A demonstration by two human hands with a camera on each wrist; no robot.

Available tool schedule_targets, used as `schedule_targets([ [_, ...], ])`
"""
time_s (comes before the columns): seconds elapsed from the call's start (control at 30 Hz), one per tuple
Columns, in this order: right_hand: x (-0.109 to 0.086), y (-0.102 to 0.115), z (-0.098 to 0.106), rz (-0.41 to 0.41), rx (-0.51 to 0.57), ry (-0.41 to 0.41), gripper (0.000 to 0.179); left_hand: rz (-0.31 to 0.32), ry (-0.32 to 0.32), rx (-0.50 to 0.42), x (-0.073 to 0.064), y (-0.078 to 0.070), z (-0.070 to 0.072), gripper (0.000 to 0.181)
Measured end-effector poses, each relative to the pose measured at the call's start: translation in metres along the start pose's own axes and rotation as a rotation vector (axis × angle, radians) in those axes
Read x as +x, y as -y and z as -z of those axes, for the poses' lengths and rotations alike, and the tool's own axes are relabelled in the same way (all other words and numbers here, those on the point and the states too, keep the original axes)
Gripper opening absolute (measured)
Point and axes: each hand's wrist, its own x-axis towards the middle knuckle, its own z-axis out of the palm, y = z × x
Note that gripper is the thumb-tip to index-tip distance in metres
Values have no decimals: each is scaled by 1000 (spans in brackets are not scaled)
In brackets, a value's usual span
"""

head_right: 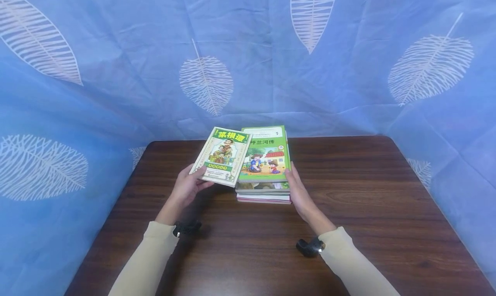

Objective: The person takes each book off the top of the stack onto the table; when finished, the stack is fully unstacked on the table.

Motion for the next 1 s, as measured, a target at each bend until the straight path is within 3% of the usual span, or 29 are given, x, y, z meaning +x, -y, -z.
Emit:
schedule_targets([
  [0.33,-1,-1,0,7,9,10,74,27,-112,-38,-1,-5,80,50],
  [0.63,0,-1,1,-12,3,14,75,169,-279,-22,6,-25,150,55],
  [0.8,-1,-2,1,-16,8,16,75,226,-333,55,4,-24,173,58],
  [1.0,0,-1,2,-2,13,22,75,272,-377,132,7,-16,186,59],
])
